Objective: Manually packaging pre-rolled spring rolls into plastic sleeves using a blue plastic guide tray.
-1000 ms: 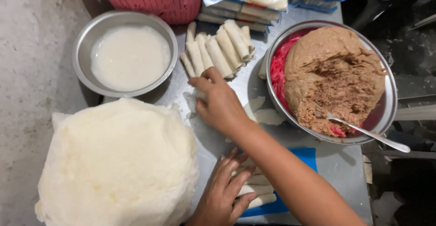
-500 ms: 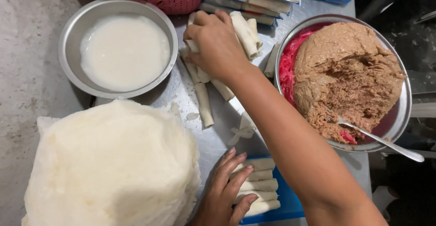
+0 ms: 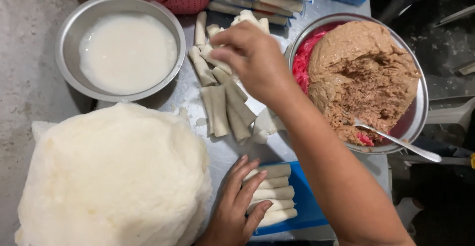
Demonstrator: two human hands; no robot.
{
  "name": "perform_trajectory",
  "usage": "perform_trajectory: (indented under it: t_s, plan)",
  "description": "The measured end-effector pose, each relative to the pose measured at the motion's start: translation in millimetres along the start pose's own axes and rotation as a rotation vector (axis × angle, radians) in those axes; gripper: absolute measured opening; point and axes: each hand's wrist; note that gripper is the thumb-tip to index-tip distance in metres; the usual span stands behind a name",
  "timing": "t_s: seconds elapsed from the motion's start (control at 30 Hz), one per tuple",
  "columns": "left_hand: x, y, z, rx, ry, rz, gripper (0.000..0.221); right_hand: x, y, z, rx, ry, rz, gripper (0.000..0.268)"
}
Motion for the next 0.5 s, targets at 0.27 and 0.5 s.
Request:
perform_trajectory:
  t_s: [0.27, 0.5]
  plan:
    - [-1, -2, 1, -0.007, 0.019, -0.023, 0.042, -40, 33, 39, 0.021, 0.379, 0.424, 0.025]
    - [-2, -1, 4, 0.005, -0.045, 0.042, 0.043, -59, 42, 73, -0.032, 0.493, 0.127, 0.053]
Point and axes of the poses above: each hand's wrist, its own z-axis away from the middle knuckle, its own y-axis out of the palm, x = y × z, and after that the axes turned 4 degrees about y, right-handed
